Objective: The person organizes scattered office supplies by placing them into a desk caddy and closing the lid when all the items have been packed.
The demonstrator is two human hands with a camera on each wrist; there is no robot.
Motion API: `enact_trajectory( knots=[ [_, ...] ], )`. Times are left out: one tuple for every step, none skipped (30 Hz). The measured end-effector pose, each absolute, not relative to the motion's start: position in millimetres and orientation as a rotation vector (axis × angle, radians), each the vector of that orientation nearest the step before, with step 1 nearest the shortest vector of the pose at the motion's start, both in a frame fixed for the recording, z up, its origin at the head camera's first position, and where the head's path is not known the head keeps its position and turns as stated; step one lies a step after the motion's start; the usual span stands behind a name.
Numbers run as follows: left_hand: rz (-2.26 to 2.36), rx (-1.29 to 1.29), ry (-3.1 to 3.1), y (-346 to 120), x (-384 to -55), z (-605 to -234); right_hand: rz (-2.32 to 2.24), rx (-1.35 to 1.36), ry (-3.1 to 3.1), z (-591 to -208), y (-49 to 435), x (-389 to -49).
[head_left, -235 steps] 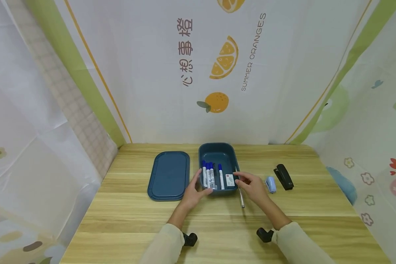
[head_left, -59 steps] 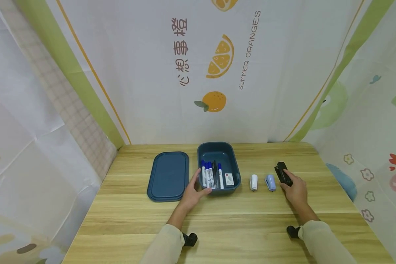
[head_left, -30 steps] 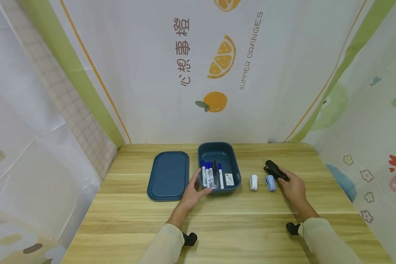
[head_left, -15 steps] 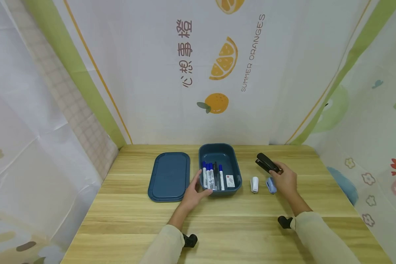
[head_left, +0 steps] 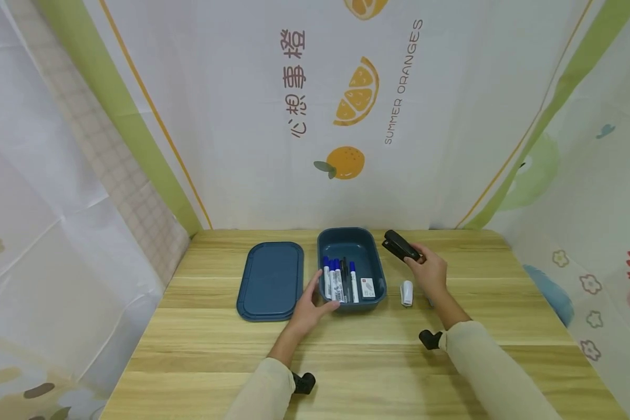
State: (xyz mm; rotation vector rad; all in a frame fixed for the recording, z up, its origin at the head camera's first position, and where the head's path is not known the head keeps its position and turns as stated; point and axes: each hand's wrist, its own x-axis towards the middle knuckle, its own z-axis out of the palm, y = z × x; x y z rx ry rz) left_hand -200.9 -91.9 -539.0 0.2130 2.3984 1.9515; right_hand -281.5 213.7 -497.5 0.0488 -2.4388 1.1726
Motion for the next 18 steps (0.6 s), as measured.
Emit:
enact_trajectory(
  knots=[
    [1.947, 0.217, 2.406, -92.1, -202.7, -542.9, 1.181, 0.056, -2.438, -496.1, 210.3, -282.3],
    [1.943, 0.221, 2.413, -92.3, -204.3, -546.5, 1.185, 0.064, -2.441, -494.8, 206.9, -283.0],
    [1.938, 0.223, 2.419, -92.4, -205.3, -549.0, 1.186, 0.074, -2.442, -493.8, 203.7, -283.7],
    [1.94, 0.217, 2.415, -92.5, -206.5, -550.7, 1.188, 0.082, -2.444, -492.6, 200.4, -284.2],
    [1.945, 0.221, 2.411, -92.7, -207.2, -552.0, 1.193, 0.091, -2.445, -492.0, 197.2, -284.8],
    [1.948, 0.227, 2.409, -93.0, -207.6, -553.1, 1.196, 0.098, -2.447, -491.9, 194.5, -285.6],
    [1.947, 0.224, 2.407, -93.2, -208.0, -553.5, 1.199, 0.106, -2.45, -491.9, 191.9, -286.4],
    [1.942, 0.216, 2.404, -93.3, -208.2, -553.7, 1.201, 0.107, -2.454, -492.0, 189.3, -287.1],
    [1.94, 0.215, 2.405, -93.4, -208.1, -553.5, 1.212, 0.108, -2.455, -492.1, 186.8, -287.6],
    [1.937, 0.211, 2.403, -93.4, -208.2, -553.2, 1.227, 0.106, -2.454, -492.1, 184.2, -288.1],
    [1.935, 0.214, 2.405, -93.4, -207.7, -552.6, 1.238, 0.105, -2.455, -492.2, 181.6, -288.6],
    [1.934, 0.213, 2.405, -93.4, -207.5, -552.0, 1.246, 0.105, -2.459, -492.0, 179.1, -288.8],
    [1.934, 0.209, 2.404, -93.4, -207.5, -551.7, 1.257, 0.104, -2.462, -491.5, 176.4, -288.8],
    [1.94, 0.215, 2.404, -93.3, -207.1, -551.1, 1.264, 0.104, -2.469, -491.1, 173.7, -288.8],
    [1.948, 0.22, 2.401, -93.2, -206.9, -550.5, 1.27, 0.106, -2.477, -490.9, 171.0, -289.0],
    [1.955, 0.221, 2.396, -93.1, -206.8, -550.1, 1.266, 0.112, -2.487, -491.1, 168.6, -289.4],
    [1.963, 0.229, 2.394, -93.2, -206.7, -549.9, 1.263, 0.116, -2.497, -491.2, 166.2, -289.7],
    [1.969, 0.229, 2.392, -93.2, -206.7, -549.6, 1.261, 0.117, -2.509, -491.7, 164.1, -290.1]
  ],
)
